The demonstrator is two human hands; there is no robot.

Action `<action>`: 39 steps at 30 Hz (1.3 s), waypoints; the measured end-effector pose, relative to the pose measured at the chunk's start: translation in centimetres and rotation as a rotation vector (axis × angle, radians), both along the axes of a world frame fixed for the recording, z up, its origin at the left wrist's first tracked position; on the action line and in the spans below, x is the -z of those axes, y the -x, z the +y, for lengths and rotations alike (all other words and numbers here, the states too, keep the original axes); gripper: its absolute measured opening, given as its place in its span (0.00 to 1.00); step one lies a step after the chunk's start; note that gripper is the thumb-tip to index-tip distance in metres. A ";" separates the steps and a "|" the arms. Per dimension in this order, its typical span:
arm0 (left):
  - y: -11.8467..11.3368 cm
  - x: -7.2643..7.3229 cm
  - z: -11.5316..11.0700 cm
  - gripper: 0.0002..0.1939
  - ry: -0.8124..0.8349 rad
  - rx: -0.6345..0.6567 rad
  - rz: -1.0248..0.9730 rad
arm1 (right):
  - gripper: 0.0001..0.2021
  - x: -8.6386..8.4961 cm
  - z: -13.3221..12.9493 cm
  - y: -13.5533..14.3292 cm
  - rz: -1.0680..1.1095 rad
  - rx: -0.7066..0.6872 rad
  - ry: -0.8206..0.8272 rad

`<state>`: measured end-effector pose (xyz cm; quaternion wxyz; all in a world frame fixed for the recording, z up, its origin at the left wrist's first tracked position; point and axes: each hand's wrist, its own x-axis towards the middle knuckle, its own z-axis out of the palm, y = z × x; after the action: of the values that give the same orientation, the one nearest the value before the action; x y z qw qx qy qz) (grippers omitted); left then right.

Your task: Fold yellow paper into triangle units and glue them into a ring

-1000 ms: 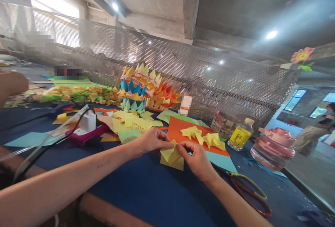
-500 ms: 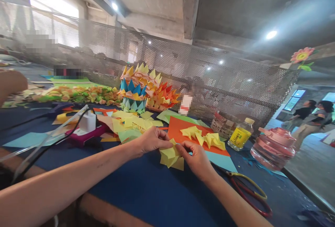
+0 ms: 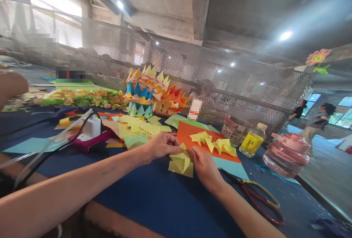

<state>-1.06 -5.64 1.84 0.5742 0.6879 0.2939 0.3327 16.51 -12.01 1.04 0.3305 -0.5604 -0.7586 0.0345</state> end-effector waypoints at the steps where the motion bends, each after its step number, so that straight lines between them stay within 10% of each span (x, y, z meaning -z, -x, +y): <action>1: 0.0 0.0 0.1 0.14 0.003 -0.002 -0.009 | 0.22 0.0 0.0 0.0 0.023 -0.003 0.015; 17: 0.6 -0.2 0.7 0.15 0.196 -0.028 -0.152 | 0.10 -0.7 -0.7 -0.1 0.426 -0.119 0.152; 30: 0.3 0.3 0.3 0.17 0.086 0.008 -0.071 | 0.19 0.1 -0.2 0.4 0.551 -0.204 0.362; 39: 0.9 0.0 0.2 0.23 0.222 0.270 -0.182 | 0.18 0.0 0.0 0.1 0.685 -0.102 0.211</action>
<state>-1.92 -5.47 1.82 0.7100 0.6207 0.1808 0.2791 16.46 -11.97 1.04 0.5038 -0.5089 -0.6229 0.3150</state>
